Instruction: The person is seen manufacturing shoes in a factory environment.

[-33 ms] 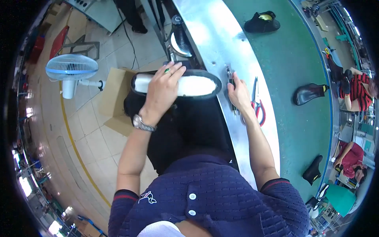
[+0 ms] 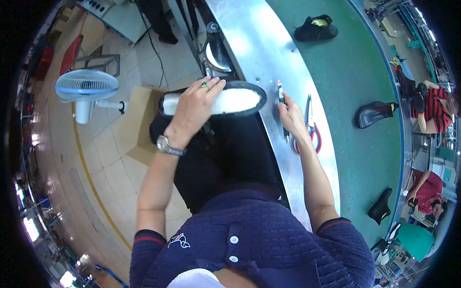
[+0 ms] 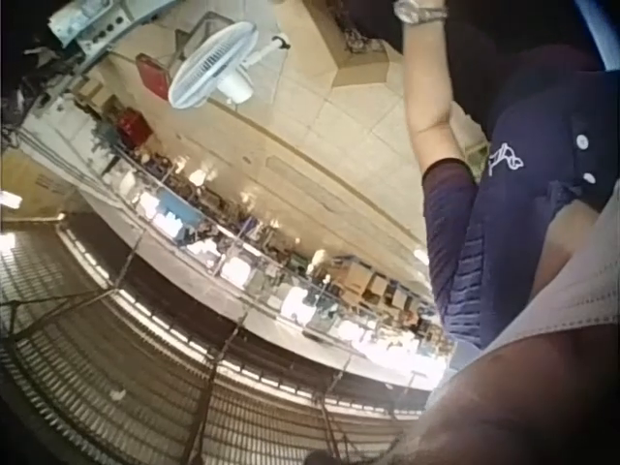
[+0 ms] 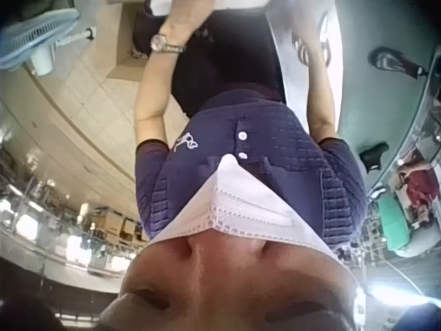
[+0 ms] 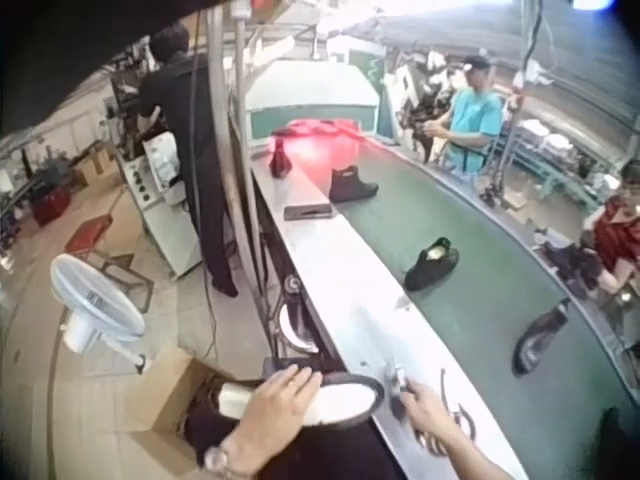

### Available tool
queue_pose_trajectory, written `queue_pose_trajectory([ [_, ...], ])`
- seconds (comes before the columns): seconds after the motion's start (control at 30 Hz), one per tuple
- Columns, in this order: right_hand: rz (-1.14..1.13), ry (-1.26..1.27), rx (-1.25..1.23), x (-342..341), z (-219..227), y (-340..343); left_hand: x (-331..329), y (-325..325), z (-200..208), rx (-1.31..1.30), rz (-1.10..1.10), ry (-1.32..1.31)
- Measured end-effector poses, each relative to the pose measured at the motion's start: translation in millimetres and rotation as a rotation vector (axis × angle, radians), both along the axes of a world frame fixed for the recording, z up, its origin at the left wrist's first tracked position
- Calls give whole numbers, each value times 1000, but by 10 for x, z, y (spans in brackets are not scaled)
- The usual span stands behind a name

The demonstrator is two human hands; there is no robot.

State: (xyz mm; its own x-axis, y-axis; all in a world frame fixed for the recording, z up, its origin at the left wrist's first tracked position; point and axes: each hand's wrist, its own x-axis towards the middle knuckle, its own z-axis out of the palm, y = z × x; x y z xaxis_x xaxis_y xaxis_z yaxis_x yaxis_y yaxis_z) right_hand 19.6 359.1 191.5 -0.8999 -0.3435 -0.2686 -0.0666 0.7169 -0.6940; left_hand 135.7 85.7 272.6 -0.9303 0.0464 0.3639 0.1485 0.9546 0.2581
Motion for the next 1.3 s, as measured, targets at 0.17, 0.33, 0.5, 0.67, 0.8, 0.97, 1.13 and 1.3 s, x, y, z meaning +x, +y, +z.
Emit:
queue_pose_trajectory([
  [0.17, -257, -468, -289, 223, 686, 54, -430, -327, 101, -303, -139, -283],
  [0.33, -152, -634, -490, 239, 1045, -16, -615, -611, 35, 352, -123, -187],
  [0.5, 108, -804, -505, 112, 1372, -395, -781, -779, 70, 665, -120, -549],
  [0.67, 349, -779, -389, -15, 1409, -719, -702, -388, 41, 327, 71, -330],
  [0.8, 445, -670, -216, -124, 1520, -945, -729, -537, 293, 505, 162, -669],
  [0.97, 658, -729, -46, -344, 1665, -1187, -102, -207, 257, 513, 13, -448],
  [1.13, 646, -462, -63, -47, 1495, -1089, 39, 137, -79, 353, 240, -80],
  [1.3, 684, -193, -35, 115, 1373, -946, 69, 185, -99, 319, 218, 38],
])
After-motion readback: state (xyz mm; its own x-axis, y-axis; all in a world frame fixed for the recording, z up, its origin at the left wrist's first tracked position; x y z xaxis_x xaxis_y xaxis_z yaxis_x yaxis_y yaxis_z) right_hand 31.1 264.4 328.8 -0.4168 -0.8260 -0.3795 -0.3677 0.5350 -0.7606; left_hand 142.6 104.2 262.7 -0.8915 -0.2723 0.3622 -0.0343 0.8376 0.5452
